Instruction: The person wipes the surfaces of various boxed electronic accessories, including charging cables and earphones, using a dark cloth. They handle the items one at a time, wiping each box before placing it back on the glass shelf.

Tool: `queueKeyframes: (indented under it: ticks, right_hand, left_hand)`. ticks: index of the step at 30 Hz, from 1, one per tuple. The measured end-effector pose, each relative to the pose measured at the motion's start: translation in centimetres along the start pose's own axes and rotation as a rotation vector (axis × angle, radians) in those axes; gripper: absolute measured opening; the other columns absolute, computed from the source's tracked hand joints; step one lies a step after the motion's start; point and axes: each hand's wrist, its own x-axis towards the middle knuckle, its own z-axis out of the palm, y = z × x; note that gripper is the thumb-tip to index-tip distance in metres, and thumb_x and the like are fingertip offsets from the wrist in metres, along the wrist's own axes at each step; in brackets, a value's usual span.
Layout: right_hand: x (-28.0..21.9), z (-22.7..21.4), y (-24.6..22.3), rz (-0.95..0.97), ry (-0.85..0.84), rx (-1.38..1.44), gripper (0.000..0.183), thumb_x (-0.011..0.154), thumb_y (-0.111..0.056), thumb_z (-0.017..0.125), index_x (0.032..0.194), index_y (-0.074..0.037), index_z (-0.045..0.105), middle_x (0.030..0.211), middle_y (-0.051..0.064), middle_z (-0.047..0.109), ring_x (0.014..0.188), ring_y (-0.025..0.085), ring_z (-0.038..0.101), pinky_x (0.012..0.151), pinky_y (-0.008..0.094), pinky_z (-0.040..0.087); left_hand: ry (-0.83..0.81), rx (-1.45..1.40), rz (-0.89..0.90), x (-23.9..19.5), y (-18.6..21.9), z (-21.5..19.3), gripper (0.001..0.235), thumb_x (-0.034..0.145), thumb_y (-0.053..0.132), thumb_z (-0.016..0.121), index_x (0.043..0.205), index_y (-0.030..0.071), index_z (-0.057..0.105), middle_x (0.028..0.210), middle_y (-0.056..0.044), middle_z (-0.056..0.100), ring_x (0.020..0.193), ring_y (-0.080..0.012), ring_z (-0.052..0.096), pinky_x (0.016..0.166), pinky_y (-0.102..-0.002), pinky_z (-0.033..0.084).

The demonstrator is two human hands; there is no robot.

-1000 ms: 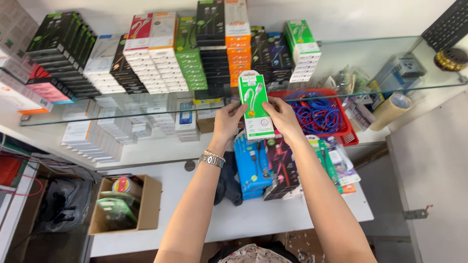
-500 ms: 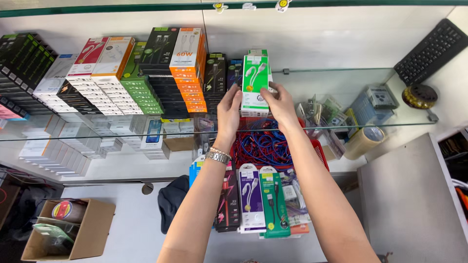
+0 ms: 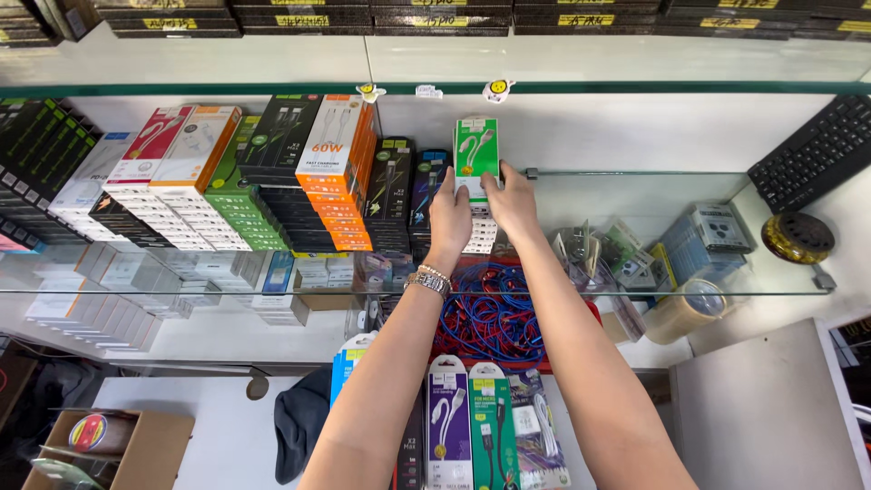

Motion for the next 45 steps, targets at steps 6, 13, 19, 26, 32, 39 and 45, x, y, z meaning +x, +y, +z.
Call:
queueKeyframes:
  ticks: [6,13,19,26,32,39,45]
  right_hand:
    - [-0.2,-0.7,-0.2,0.177,-0.158,0.288,0.057,0.1,-0.036,0.06,0.143,0.0,0.054,0.13,0.025,0.067,0.123,0.035,0.063,0.102,0.04,0.048]
    - [-1.1,-2.3,-1.8,0.482,-0.39,0.961,0.057,0.102,-0.035,0.05,0.154,-0.015,0.039,0.151,0.005,0.053,0.137,0.017,0.051,0.112,0.035,0.039]
    - [-1.7,-1.9,-1.5,0.614,-0.415,1.103,0.058,0.103,-0.047,0.045,0.148,-0.011,0.05,0.147,0.006,0.059,0.134,0.019,0.054,0.111,0.037,0.041]
    - [-2.3,-1.4,-1.3,0.66,-0.422,1.127,0.06,0.102,-0.051,0.043,0.146,-0.01,0.052,0.142,0.009,0.062,0.129,0.02,0.058,0.11,0.04,0.043]
    - [-2.9,-0.7,0.9,0.527,-0.406,1.191,0.076,0.104,-0.061,0.029,0.153,-0.005,0.042,0.156,0.013,0.05,0.142,0.023,0.049,0.117,0.038,0.037]
    - [-5.4,2.4,2.8,0.521,-0.397,1.148,0.081,0.103,-0.063,0.024,0.158,-0.005,0.034,0.16,0.014,0.043,0.148,0.026,0.041,0.12,0.039,0.031]
    - [-4.6,2.1,2.8,0.55,-0.413,1.086,0.081,0.101,-0.063,0.023,0.158,-0.006,0.031,0.161,0.015,0.042,0.149,0.026,0.039,0.12,0.038,0.031]
  left_hand:
    - [-0.033,-0.044,-0.054,0.8,-1.0,0.9,0.059,0.102,0.021,0.05,0.154,-0.004,0.038,0.137,-0.028,0.061,0.124,-0.033,0.064,0.102,-0.038,0.049]
    - [-0.143,-0.345,-0.191,0.7,-1.3,1.1,0.07,0.105,0.044,0.04,0.16,0.004,0.026,0.149,-0.023,0.056,0.134,-0.0262,0.058,0.108,-0.033,0.045]
    - [-0.204,-0.302,-0.264,0.9,-0.7,0.2,0.075,0.103,0.052,0.039,0.162,0.008,0.023,0.157,-0.022,0.044,0.143,-0.0282,0.048,0.112,-0.035,0.04]
    - [-0.237,-0.375,-0.229,1.2,-1.3,0.2,0.074,0.103,0.051,0.04,0.162,0.008,0.022,0.16,-0.021,0.042,0.145,-0.0284,0.046,0.115,-0.035,0.036]
    - [-0.224,-0.294,-0.259,1.2,-0.9,0.0,0.078,0.102,0.054,0.041,0.162,0.01,0.02,0.158,-0.022,0.042,0.144,-0.0286,0.046,0.114,-0.035,0.038]
    - [-0.239,-0.268,-0.268,1.3,-0.9,-0.3,0.078,0.1,0.054,0.041,0.162,0.01,0.025,0.156,-0.023,0.047,0.141,-0.0305,0.051,0.113,-0.036,0.04]
    - [-0.241,-0.225,-0.286,1.4,-1.0,-0.3,0.076,0.101,0.053,0.038,0.162,0.011,0.024,0.154,-0.023,0.047,0.14,-0.0312,0.05,0.113,-0.037,0.04]
